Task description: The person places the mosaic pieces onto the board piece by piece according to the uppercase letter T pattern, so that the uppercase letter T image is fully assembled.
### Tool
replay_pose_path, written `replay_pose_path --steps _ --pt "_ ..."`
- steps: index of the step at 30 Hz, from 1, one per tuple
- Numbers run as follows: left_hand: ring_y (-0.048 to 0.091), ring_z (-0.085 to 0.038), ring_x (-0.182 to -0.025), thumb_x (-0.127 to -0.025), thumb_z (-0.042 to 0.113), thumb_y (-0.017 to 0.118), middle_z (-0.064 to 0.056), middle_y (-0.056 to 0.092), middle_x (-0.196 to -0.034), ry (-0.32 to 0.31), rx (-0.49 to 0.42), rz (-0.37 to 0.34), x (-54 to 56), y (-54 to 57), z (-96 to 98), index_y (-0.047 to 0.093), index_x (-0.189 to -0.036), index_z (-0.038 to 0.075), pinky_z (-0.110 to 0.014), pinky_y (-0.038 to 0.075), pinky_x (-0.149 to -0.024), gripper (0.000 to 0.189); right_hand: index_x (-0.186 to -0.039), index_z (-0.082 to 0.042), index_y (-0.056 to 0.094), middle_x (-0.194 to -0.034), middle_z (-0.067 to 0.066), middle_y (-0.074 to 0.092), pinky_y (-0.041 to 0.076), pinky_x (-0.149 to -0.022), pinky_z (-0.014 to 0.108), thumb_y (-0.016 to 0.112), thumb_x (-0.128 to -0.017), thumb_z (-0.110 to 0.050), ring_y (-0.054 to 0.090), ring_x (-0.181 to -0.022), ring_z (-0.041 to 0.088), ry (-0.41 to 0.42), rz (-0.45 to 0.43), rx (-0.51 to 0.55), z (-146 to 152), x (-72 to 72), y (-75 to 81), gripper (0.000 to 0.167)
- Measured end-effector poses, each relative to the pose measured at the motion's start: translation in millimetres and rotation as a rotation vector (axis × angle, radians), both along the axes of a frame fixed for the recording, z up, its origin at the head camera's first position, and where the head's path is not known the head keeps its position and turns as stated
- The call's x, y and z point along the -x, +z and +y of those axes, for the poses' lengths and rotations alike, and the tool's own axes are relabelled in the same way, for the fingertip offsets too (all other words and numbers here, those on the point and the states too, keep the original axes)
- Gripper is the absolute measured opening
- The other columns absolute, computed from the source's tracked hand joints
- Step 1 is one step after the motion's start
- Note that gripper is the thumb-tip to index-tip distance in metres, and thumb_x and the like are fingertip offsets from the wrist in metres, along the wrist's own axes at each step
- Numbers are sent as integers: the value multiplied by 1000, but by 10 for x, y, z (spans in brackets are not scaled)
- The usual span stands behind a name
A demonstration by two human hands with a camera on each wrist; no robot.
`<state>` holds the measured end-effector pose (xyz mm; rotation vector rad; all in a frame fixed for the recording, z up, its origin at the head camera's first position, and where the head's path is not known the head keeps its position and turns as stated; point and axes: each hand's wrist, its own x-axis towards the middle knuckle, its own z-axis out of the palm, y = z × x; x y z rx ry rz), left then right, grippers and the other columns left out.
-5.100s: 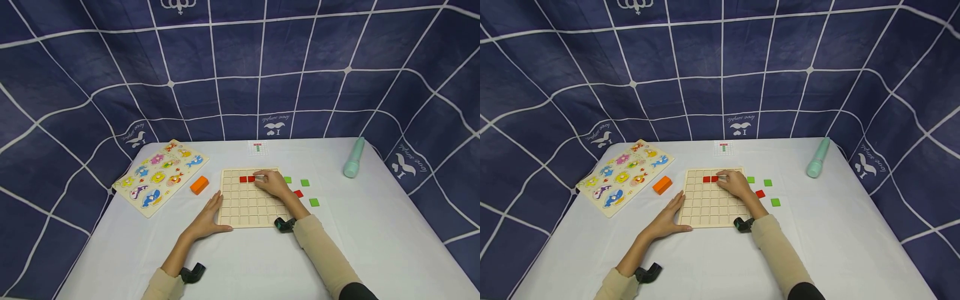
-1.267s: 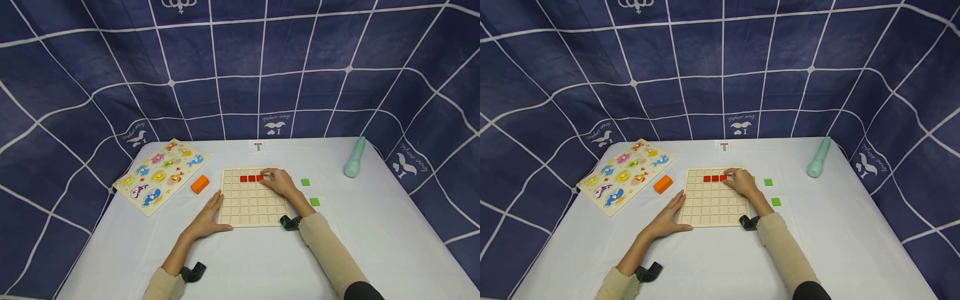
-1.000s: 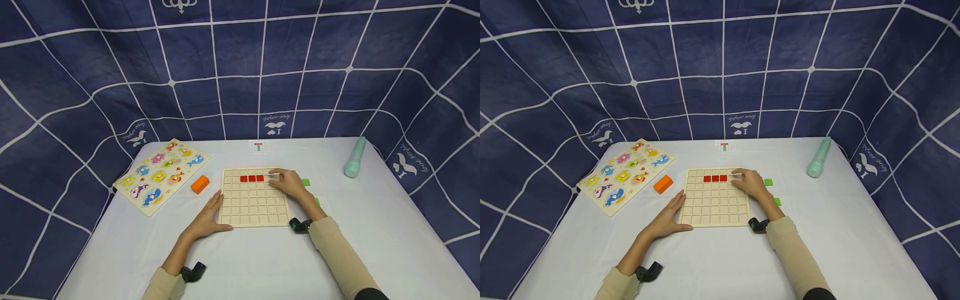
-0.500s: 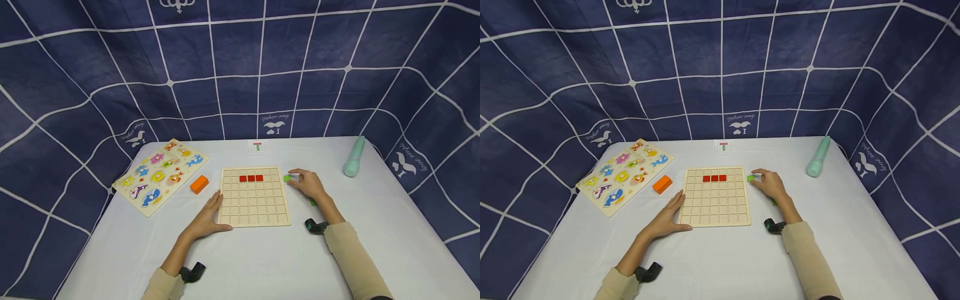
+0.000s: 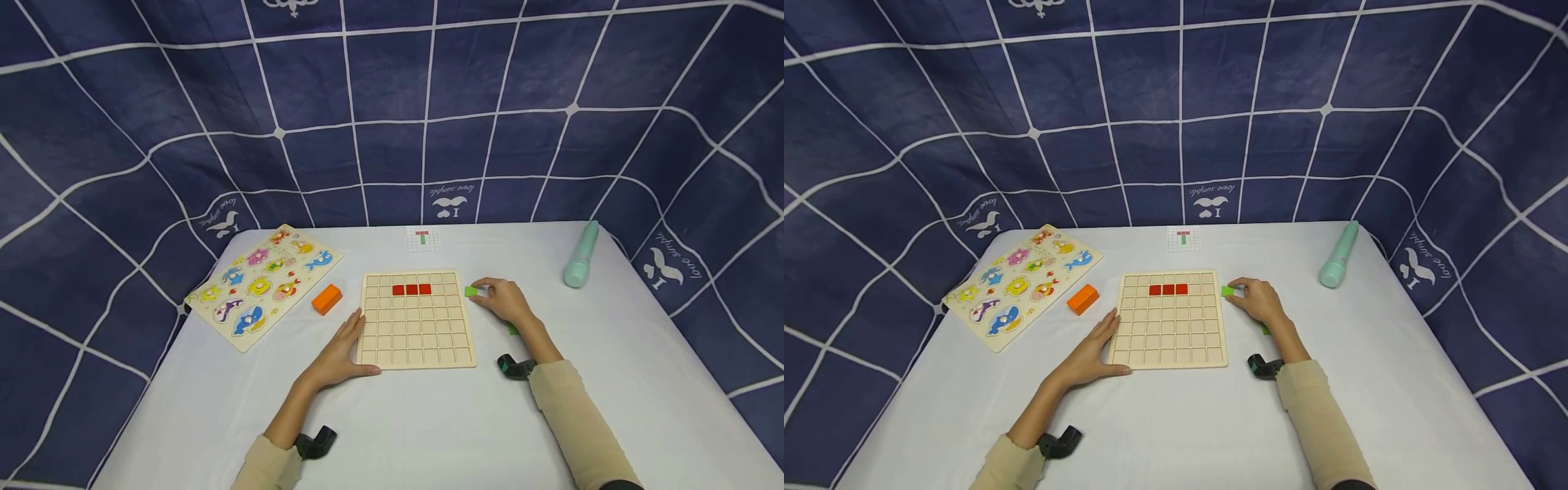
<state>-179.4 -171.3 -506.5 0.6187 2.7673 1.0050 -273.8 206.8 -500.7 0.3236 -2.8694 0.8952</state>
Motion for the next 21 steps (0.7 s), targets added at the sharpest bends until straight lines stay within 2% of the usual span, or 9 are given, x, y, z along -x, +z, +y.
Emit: replay_pose_path --steps 7,12,21 --pt "5 -23 -140 -61 58 77 -8 4 -154 1 4 -3 6 4 7 18 -146 2 -40 10 -111 117 -103 -9 70 -49 -3 38 26 -43 26 73 -79 -32 31 -45 12 0 11 15 12 -19 4 33" --pt "6 -25 -139 -61 59 76 -8 4 -154 4 0 -4 3 -8 9 19 -146 2 -42 11 -111 117 -104 -11 70 -48 -4 35 25 -42 26 74 -78 -30 28 -44 11 26 56 43 -28 -47 85 32" --pt "5 -24 -140 -61 60 75 -9 4 -154 -5 1 2 7 -15 0 18 -146 1 -41 10 -111 118 -107 -11 69 -49 -5 33 24 -42 25 74 -79 -31 25 -45 10 101 77 74 -456 -69 319 35"
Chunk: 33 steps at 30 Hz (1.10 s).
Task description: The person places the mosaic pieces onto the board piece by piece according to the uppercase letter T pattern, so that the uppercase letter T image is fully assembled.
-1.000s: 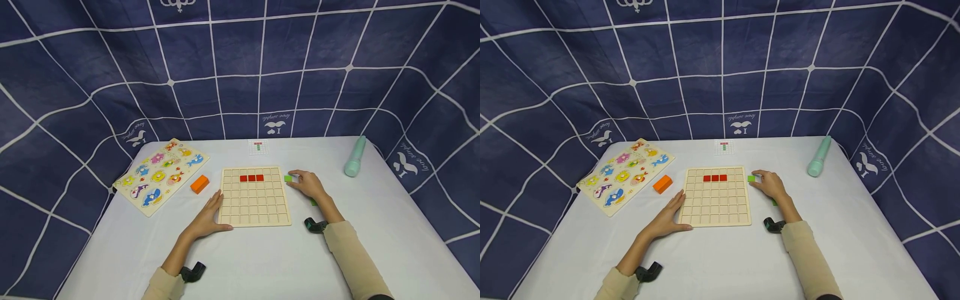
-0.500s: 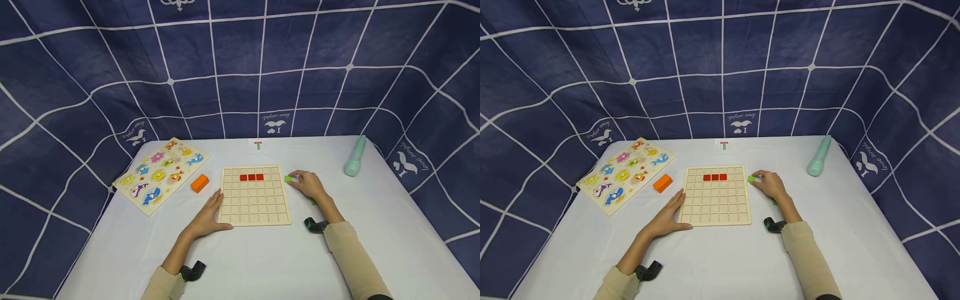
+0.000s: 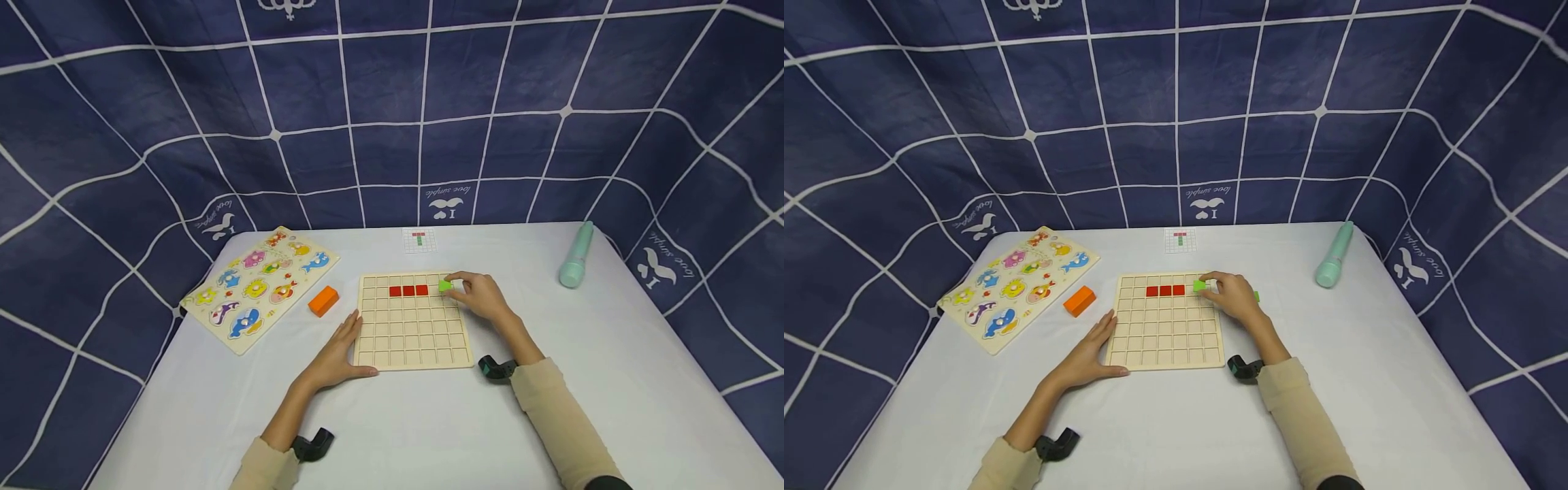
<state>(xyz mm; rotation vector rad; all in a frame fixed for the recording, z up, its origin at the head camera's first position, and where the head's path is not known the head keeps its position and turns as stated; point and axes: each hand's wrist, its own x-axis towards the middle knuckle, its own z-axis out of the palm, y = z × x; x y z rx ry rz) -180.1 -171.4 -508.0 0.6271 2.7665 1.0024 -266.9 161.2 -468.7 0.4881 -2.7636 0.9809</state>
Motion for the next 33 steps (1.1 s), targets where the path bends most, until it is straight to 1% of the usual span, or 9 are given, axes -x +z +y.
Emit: replay_pose_path --steps 7,13,18,22,26,33 --pt "5 -24 -140 -61 61 75 -9 3 -154 -3 -1 -1 3 -5 -1 18 -146 1 -41 10 -111 118 -108 -13 69 -50 -5 36 26 -42 26 72 -81 -31 27 -44 9 80 4 13 -363 -1 11 32" --pt "5 -24 -140 -61 61 75 -8 4 -154 -3 -5 -1 4 -8 -4 19 -146 1 -42 10 -111 118 -106 -14 70 -49 -5 38 27 -41 25 72 -80 -31 29 -42 8 89 -8 25 -538 -4 -18 31" --pt "5 -24 -140 -61 62 74 -8 3 -154 -5 4 1 6 -10 -11 18 -146 1 -41 10 -111 119 -106 -15 70 -49 -4 37 27 -41 25 72 -80 -33 29 -43 9 102 -27 28 -610 3 -80 31" --pt "6 -25 -139 -61 62 74 -8 4 -154 0 6 -3 3 -12 -14 18 -146 1 -42 11 -111 118 -106 -16 70 -49 -6 37 28 -42 26 72 -80 -34 29 -44 9 108 -32 4 -638 12 -155 32" --pt "6 -25 -139 -61 63 74 -7 3 -154 4 11 -7 3 -15 -9 18 -146 2 -43 12 -111 118 -104 -17 71 -50 -6 37 29 -44 27 72 -79 -34 29 -46 9 101 -28 -19 -647 10 -221 30" --pt "7 -25 -139 -61 61 75 -8 4 -154 5 8 4 -2 -6 -7 19 -146 1 -43 12 -111 118 -102 -18 71 -49 -7 36 26 -42 25 72 -79 -36 28 -45 7 109 -2 -56 -657 22 -283 28"
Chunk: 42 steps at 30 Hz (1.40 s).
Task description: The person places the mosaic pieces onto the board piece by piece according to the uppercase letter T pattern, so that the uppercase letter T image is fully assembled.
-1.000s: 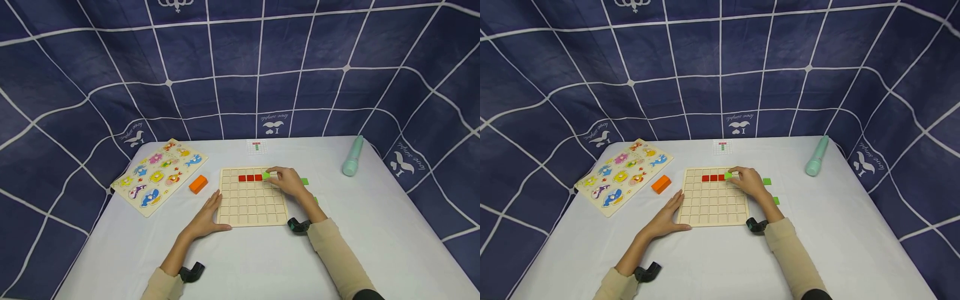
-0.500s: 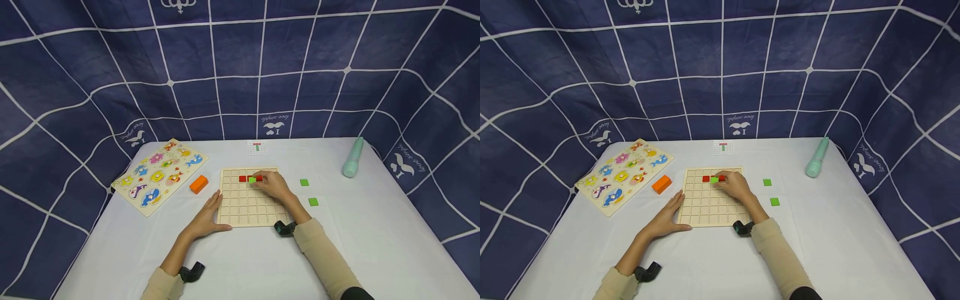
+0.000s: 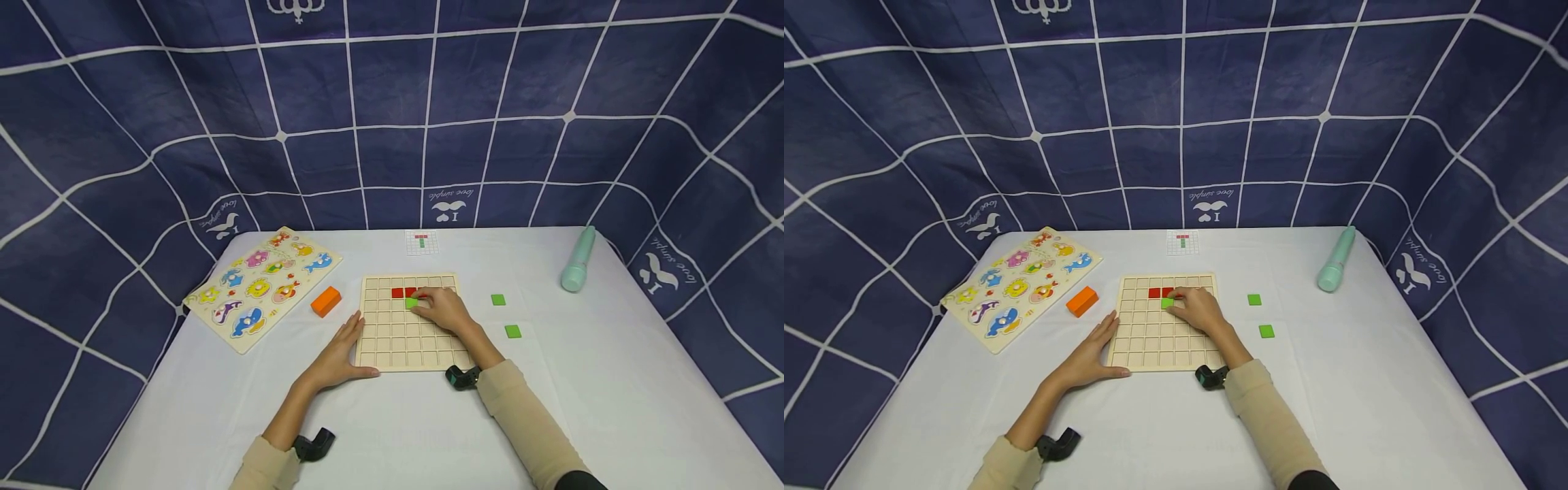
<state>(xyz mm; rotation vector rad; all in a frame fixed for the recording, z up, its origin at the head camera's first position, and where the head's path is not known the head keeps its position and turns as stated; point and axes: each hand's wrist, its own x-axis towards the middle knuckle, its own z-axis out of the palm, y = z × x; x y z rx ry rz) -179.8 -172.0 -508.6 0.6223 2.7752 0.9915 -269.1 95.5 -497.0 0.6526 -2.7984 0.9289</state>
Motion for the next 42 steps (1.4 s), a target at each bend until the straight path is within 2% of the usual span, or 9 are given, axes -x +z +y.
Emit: replay_pose_path --steps 13,20,26,32,37,42 --pt "7 -26 -139 -62 61 75 -8 5 -154 5 -5 -4 -8 7 3 19 -146 1 -42 12 -111 117 -105 -20 70 -49 -7 37 26 -42 25 73 -79 -37 28 -44 7 -1 -8 13 9 5 -9 32" --pt "7 -25 -139 -62 59 76 -9 5 -154 3 -3 6 -8 11 13 20 -145 1 -40 11 -111 116 -105 -19 70 -49 -6 38 27 -42 26 73 -79 -35 31 -44 8 -8 -29 57 137 -30 8 31" --pt "8 -24 -139 -61 60 76 -9 6 -154 7 0 13 -7 -4 11 21 -145 1 -40 12 -111 117 -106 -18 69 -50 -6 38 27 -41 25 73 -79 -33 30 -43 9 -46 -44 85 441 -77 32 31" --pt "8 -25 -139 -61 59 76 -10 7 -154 1 -9 19 -15 -3 3 21 -145 0 -41 11 -111 117 -105 -14 70 -49 -6 36 26 -41 25 76 -76 -29 29 -44 9 -121 -11 89 919 -122 40 32" --pt "8 -25 -139 -61 60 76 -9 7 -154 5 0 26 -17 4 -2 21 -145 0 -40 12 -111 117 -105 -12 69 -47 -6 37 28 -39 24 76 -76 -29 30 -41 9 -184 -18 87 1334 -143 23 34" --pt "7 -24 -140 -62 60 76 -8 6 -154 4 -4 21 -19 5 -1 21 -145 1 -40 11 -111 116 -106 -12 68 -47 -5 38 28 -40 26 76 -76 -28 31 -42 10 -221 -26 87 1601 -156 -3 34"
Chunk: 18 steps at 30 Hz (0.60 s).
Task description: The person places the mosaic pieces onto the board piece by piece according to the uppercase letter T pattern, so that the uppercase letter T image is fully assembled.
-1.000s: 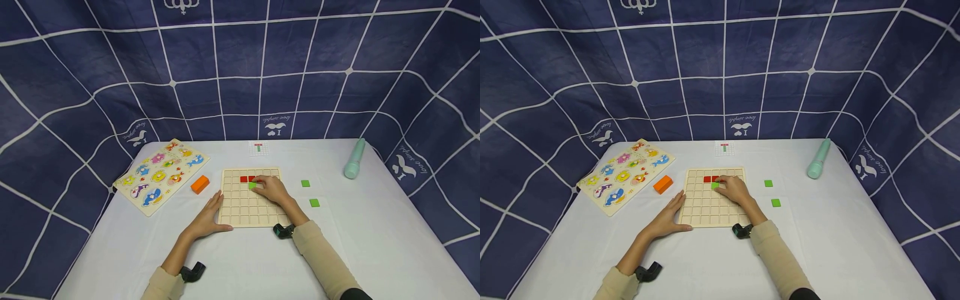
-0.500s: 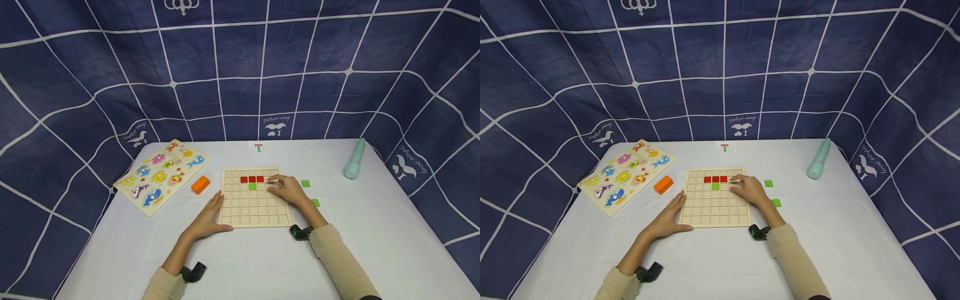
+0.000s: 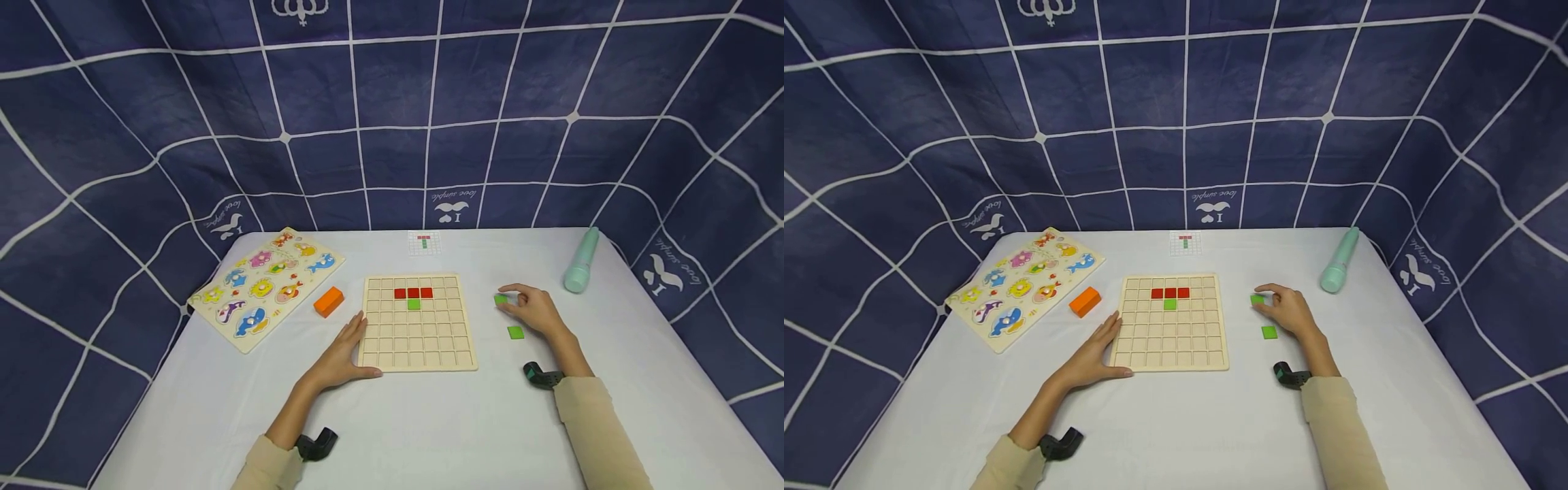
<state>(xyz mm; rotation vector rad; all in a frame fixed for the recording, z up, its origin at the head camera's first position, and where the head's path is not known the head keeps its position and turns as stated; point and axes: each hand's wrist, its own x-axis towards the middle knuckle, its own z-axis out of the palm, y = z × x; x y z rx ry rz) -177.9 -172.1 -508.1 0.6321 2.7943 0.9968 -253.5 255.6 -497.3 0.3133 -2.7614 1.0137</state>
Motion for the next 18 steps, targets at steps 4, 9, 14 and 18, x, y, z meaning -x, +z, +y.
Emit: replay_pose_path --steps 4,9,14,18 --pt "7 -25 -139 -62 59 76 -8 6 -154 -4 -4 1 0 -1 4 21 -145 1 -42 12 -111 116 -105 -11 69 -47 -6 37 28 -40 26 77 -76 -26 31 -43 10 -11 3 -2 88 -8 -16 34" --pt "6 -27 -139 -61 59 76 -6 5 -154 0 -5 -14 2 0 1 20 -146 2 -44 13 -111 116 -107 -9 68 -47 -5 37 28 -40 25 76 -76 -28 31 -43 11 -27 -27 6 103 -8 -34 37" --pt "6 -27 -139 -62 59 76 -5 4 -154 2 -4 -23 2 3 2 20 -146 2 -44 13 -111 116 -111 -8 67 -45 -6 34 27 -40 24 75 -77 -33 29 -42 10 -19 -78 -32 119 4 -70 43" --pt "6 -27 -139 -62 58 76 -6 4 -154 3 -6 -25 -1 11 3 20 -146 2 -44 13 -110 116 -110 -8 68 -44 -7 33 27 -39 24 74 -78 -33 29 -42 10 -9 -76 -42 127 7 -87 42"
